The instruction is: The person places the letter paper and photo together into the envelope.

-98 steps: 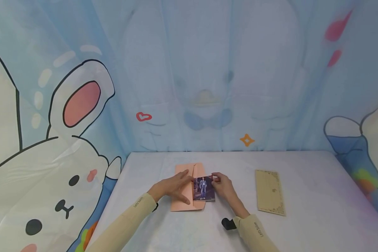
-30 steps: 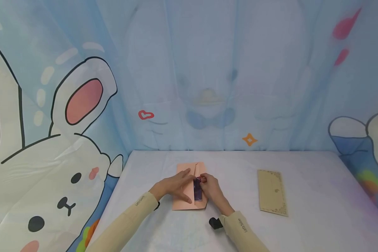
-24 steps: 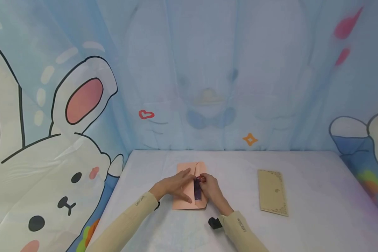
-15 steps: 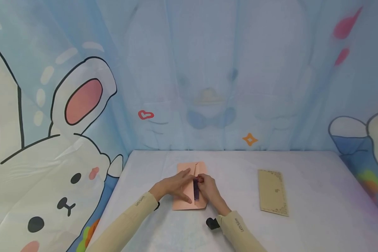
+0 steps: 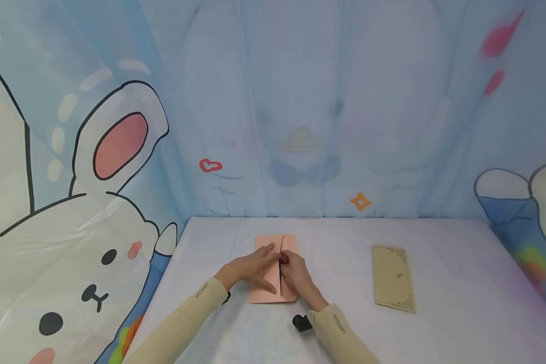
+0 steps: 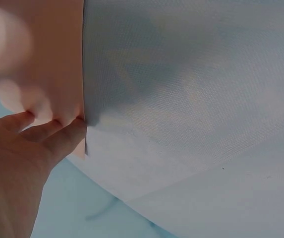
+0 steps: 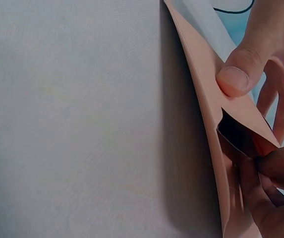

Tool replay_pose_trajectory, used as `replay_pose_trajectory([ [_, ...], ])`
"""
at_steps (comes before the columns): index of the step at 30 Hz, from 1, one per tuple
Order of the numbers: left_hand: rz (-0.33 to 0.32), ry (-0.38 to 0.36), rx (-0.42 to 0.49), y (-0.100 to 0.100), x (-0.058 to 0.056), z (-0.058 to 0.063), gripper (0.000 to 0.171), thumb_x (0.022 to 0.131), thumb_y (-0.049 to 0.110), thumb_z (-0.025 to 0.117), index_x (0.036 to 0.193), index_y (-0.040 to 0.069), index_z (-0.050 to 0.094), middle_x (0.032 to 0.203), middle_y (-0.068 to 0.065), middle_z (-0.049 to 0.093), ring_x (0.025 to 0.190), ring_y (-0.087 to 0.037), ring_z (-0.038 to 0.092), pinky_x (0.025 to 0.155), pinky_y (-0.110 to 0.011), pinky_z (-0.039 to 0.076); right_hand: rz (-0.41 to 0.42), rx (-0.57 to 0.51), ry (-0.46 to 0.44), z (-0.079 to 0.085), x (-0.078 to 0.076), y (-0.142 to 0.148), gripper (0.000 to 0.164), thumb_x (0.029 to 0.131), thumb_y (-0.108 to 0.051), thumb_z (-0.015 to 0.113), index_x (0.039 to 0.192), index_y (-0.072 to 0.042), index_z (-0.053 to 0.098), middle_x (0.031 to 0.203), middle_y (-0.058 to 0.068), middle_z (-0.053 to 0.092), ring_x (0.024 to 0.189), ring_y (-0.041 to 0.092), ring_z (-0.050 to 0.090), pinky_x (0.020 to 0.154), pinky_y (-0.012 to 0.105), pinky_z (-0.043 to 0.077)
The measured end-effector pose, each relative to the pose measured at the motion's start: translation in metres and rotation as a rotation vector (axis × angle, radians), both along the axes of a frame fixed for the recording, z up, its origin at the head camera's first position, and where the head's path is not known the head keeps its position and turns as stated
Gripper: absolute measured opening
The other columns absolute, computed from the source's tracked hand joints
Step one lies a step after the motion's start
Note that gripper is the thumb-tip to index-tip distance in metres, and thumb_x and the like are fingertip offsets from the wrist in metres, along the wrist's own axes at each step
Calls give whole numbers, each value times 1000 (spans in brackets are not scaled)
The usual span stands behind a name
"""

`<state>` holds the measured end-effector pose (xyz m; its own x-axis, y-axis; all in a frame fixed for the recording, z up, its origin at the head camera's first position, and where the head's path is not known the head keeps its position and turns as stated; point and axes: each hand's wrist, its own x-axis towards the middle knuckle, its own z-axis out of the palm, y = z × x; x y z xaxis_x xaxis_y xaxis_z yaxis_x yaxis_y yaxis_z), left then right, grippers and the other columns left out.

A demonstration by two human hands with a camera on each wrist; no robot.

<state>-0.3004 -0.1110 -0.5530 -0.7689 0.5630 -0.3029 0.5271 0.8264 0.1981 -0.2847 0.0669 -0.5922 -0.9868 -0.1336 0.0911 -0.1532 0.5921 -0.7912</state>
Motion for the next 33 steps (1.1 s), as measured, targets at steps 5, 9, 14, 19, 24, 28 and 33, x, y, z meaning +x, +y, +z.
replay_pose_trajectory([
  [5,1,-4,3,1,0,2,100,77,73,71,157,38,22,171,-5,7,156,-31,19,110,-55,43,-15,-20,-19,2,0,-1,36,90,0,68,125,6,61,101,15,71,91,24,68,84,42,57],
  [9,6,-8,3,1,-1,2,100,77,73,71,157,38,23,171,-4,6,156,-30,18,109,-56,43,-24,-34,-26,2,-2,-1,33,90,0,68,122,5,61,101,15,71,93,25,69,84,42,57],
  [14,7,-9,3,1,-1,1,101,76,73,71,157,37,23,171,-3,6,156,-30,17,110,-55,42,-10,-8,-18,1,-3,0,33,90,-1,68,122,6,64,103,16,72,97,26,69,87,44,56],
  [19,7,-3,9,2,-1,-1,99,76,73,72,156,36,26,171,-4,8,156,-30,19,111,-54,42,17,17,-16,1,-2,5,32,92,-4,67,123,6,65,107,16,72,100,27,69,89,46,56],
  [24,14,-4,10,2,1,-1,97,76,73,72,154,38,27,171,-4,9,156,-30,19,112,-54,41,15,23,-33,2,1,11,31,95,-8,65,123,4,65,109,16,72,105,30,69,92,46,55],
  [28,21,-7,11,2,2,1,96,75,73,73,153,40,29,171,-3,9,156,-29,19,113,-54,40,8,17,-33,3,3,16,30,95,-6,64,123,6,64,107,17,72,102,33,70,90,46,56],
  [33,19,-5,10,2,2,2,95,75,73,73,153,38,30,171,-4,9,156,-30,20,111,-55,41,-2,41,-34,5,5,22,31,95,-6,65,124,5,64,108,17,71,101,33,70,89,45,57],
])
